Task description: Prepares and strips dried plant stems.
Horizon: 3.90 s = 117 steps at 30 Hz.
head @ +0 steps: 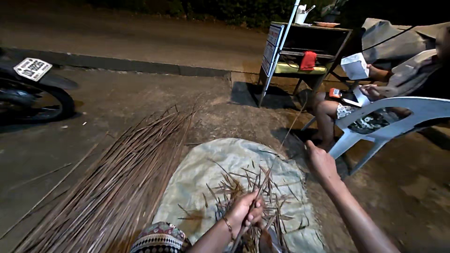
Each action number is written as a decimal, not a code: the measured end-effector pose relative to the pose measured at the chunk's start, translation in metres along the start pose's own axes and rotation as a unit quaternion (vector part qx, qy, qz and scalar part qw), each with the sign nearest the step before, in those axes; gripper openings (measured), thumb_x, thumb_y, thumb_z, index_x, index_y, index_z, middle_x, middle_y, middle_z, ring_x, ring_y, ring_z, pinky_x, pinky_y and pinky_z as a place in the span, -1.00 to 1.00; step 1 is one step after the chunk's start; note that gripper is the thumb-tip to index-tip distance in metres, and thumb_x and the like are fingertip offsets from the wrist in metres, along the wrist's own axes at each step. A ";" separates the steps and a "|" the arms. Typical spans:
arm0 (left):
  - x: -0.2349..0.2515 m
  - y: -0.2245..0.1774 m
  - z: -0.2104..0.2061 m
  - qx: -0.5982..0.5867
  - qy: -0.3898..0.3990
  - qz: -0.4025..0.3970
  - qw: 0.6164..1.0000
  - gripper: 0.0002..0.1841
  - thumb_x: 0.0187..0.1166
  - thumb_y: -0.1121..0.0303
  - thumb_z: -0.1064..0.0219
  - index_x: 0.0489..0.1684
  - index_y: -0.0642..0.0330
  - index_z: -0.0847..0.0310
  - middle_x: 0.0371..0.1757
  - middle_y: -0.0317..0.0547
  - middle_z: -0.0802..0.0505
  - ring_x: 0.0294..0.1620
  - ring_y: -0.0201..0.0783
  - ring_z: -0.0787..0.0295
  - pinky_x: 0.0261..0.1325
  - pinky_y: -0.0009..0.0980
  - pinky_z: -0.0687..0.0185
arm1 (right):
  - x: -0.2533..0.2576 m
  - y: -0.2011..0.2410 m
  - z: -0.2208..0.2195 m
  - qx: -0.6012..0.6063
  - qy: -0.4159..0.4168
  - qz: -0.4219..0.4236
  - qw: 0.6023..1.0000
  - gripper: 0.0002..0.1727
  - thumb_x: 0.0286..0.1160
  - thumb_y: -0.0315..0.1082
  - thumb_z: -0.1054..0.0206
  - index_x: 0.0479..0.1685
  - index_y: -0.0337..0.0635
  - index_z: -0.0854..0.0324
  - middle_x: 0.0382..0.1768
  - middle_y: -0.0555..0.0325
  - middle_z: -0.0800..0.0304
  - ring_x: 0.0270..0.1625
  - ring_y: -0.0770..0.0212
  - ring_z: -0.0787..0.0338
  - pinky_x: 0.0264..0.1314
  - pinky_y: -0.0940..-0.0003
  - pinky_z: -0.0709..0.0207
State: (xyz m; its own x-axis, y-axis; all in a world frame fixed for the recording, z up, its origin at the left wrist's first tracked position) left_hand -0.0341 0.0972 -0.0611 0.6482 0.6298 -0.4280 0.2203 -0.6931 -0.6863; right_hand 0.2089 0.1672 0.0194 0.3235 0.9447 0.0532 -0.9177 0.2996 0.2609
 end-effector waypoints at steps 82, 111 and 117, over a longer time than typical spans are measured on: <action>-0.001 -0.032 0.022 0.102 -0.160 -0.083 0.978 -0.59 0.91 0.45 0.29 -0.43 0.14 -0.37 -0.84 -0.45 -0.38 -0.88 -0.56 -0.29 -0.67 -0.66 -0.43 | -0.074 0.107 -0.061 -0.006 0.200 0.247 0.948 -0.69 0.78 -0.40 -0.02 0.24 -0.31 -0.61 0.01 -0.32 -0.81 0.03 -0.38 -0.84 0.02 -0.31 -0.61; -0.006 0.010 -0.019 0.166 0.015 -0.019 0.986 -0.55 0.92 0.30 0.29 -0.41 0.07 -0.45 -0.78 -0.48 -0.46 -0.83 -0.63 -0.32 -0.67 -0.73 -0.37 | 0.011 -0.079 0.022 -0.041 -0.010 -0.182 0.982 -0.62 0.81 -0.41 0.04 0.43 -0.31 -0.52 0.15 -0.42 -0.77 0.24 -0.46 -0.76 0.15 -0.39 -0.52; -0.011 0.009 -0.019 0.168 0.038 -0.022 0.985 -0.54 0.90 0.30 0.29 -0.43 0.05 -0.46 -0.80 -0.49 -0.45 -0.85 -0.62 -0.29 -0.68 -0.72 -0.36 | 0.012 -0.112 0.031 0.002 -0.051 -0.230 0.972 -0.60 0.79 -0.38 -0.05 0.49 -0.36 -0.46 0.17 -0.51 -0.73 0.27 -0.55 -0.71 0.18 -0.47 -0.49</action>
State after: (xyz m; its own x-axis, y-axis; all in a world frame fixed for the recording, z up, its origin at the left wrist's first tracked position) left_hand -0.0257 0.0776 -0.0510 0.6982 0.6207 -0.3567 0.0047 -0.5022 -0.8648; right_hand 0.3227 0.1407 0.0207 0.7212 0.6923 0.0243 -0.6691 0.6872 0.2830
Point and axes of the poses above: each hand's wrist, its own x-axis towards the middle knuckle, its own z-axis out of the back of the hand, y = z × x, the point moved 5 cm from there along x, towards the middle knuckle
